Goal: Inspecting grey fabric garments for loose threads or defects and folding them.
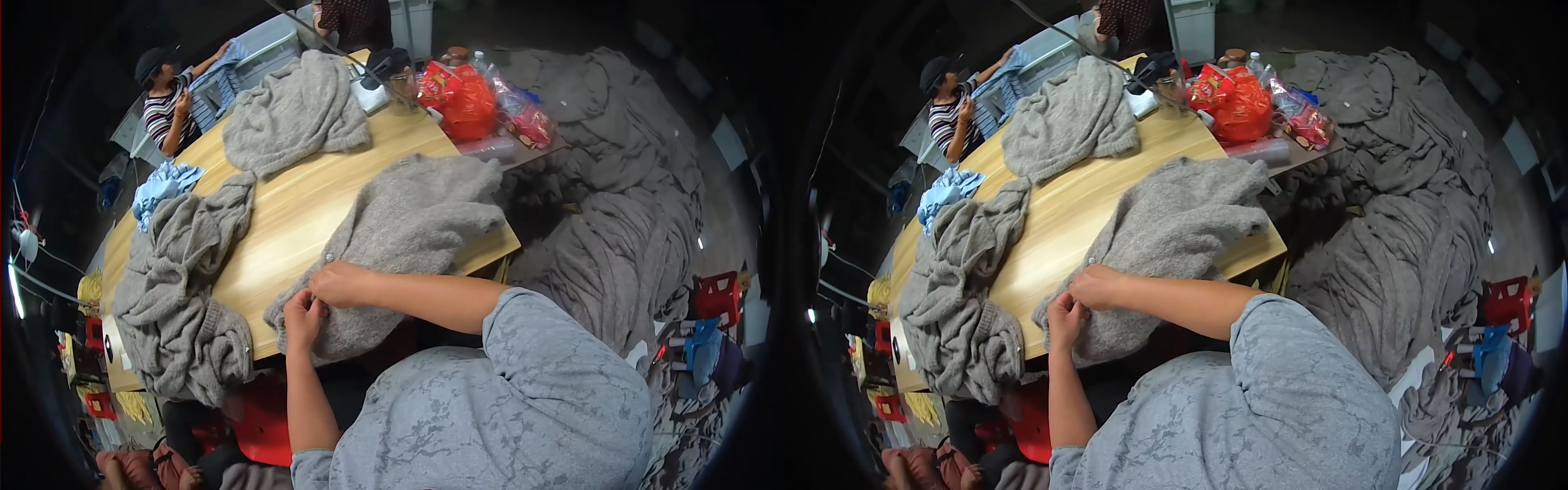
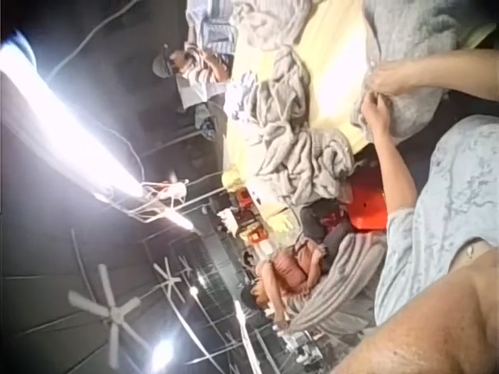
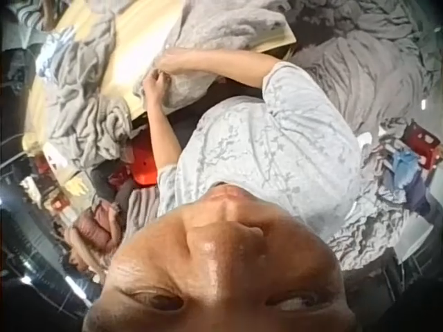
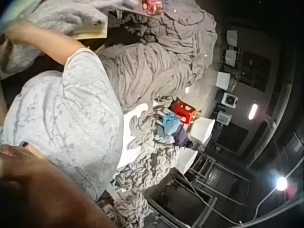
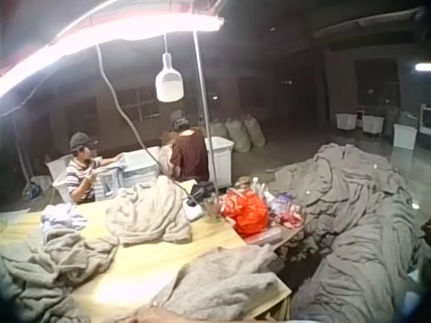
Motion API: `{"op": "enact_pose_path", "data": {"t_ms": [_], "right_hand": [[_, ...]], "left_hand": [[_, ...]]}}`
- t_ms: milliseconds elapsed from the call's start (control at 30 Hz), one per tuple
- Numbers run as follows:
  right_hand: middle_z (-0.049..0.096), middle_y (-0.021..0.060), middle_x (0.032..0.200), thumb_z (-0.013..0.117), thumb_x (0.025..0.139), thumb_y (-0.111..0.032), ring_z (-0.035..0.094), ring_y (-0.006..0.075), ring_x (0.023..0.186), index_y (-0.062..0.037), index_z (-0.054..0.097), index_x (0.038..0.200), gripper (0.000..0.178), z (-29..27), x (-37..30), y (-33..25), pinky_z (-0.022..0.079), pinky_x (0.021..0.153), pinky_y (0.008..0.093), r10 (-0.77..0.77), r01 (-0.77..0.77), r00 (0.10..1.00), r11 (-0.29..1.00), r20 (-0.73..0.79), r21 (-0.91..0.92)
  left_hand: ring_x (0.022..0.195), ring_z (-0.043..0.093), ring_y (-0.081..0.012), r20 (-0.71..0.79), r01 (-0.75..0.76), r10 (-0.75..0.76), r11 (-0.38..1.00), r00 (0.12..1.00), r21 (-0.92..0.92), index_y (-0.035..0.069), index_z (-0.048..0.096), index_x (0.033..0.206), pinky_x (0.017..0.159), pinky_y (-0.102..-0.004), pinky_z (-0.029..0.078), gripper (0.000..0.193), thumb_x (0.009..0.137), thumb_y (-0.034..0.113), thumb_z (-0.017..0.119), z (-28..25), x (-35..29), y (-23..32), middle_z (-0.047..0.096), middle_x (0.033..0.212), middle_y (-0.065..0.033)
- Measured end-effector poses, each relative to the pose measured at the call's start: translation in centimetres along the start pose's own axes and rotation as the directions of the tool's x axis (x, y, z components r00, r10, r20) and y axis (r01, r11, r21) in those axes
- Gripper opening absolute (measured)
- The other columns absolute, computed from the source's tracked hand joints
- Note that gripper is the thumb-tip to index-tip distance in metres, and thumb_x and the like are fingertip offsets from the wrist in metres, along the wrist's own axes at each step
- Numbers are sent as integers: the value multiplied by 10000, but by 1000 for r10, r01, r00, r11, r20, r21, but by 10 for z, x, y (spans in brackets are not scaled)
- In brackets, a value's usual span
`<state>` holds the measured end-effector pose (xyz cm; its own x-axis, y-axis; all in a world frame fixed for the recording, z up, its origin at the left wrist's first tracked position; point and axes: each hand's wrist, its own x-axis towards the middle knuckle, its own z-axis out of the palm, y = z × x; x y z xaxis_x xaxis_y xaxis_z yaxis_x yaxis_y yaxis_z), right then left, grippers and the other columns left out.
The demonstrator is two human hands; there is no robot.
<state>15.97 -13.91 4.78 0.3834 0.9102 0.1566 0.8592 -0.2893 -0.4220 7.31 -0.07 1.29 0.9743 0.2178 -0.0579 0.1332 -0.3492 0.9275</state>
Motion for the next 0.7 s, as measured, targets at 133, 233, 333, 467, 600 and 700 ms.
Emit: {"op": "enact_pose_path", "data": {"t_ms": [133, 233, 333, 467, 600, 700], "right_hand": [[633, 167, 778, 567, 689, -133, 621, 323, 762, -38, 639, 728, 126, 3, 3, 5, 495, 661, 396, 32, -34, 999, 998, 43, 48], [634, 172, 745, 586, 667, -165, 621, 333, 734, -42, 652, 704, 145, 5, 7, 10, 492, 643, 406, 53, -52, 998, 997, -15, 64], [627, 182, 710, 597, 643, -172, 616, 350, 701, -35, 650, 662, 148, 9, 9, 15, 484, 607, 418, 118, -109, 991, 987, -71, 118], [626, 181, 698, 594, 626, -156, 622, 332, 684, -28, 647, 650, 141, 17, 6, 12, 485, 584, 414, 121, -109, 984, 989, -130, 96], [634, 162, 694, 576, 638, -147, 631, 286, 670, -31, 647, 644, 136, 27, 6, 8, 490, 573, 388, 29, -27, 983, 1000, -181, 13], [639, 143, 692, 570, 648, -155, 631, 270, 665, -43, 648, 644, 137, 38, 6, 12, 491, 567, 376, -28, 25, 976, 999, -217, -20]], "left_hand": [[540, 525, -66, 49, 56, -53, 997, 997, -59, -17, 601, 906, 502, -207, 416, 107, 814, 3, 548, -1, 3, -5, 590, 661, -5], [549, 526, -65, 80, 32, -19, 987, 997, -159, -14, 596, 922, 502, -198, 417, 112, 836, 43, 550, -4, 3, -7, 587, 690, -6], [556, 527, -71, 96, 79, -59, 974, 994, -214, -13, 588, 942, 497, -203, 423, 133, 838, 59, 548, -6, 4, -11, 573, 701, -17], [528, 511, -75, 90, 116, -92, 939, 992, -323, -8, 587, 925, 483, -208, 418, 125, 827, 61, 551, -7, 7, -20, 565, 676, -19], [502, 480, -61, 73, 98, -85, 974, 994, -206, 0, 586, 899, 469, -202, 397, 101, 824, 53, 543, -9, 14, -25, 563, 665, -13], [585, 514, -68, 129, -26, 28, 1000, 991, -16, -23, 579, 890, 531, -210, 416, 104, 834, 51, 532, -4, 13, -20, 593, 730, -24]]}}
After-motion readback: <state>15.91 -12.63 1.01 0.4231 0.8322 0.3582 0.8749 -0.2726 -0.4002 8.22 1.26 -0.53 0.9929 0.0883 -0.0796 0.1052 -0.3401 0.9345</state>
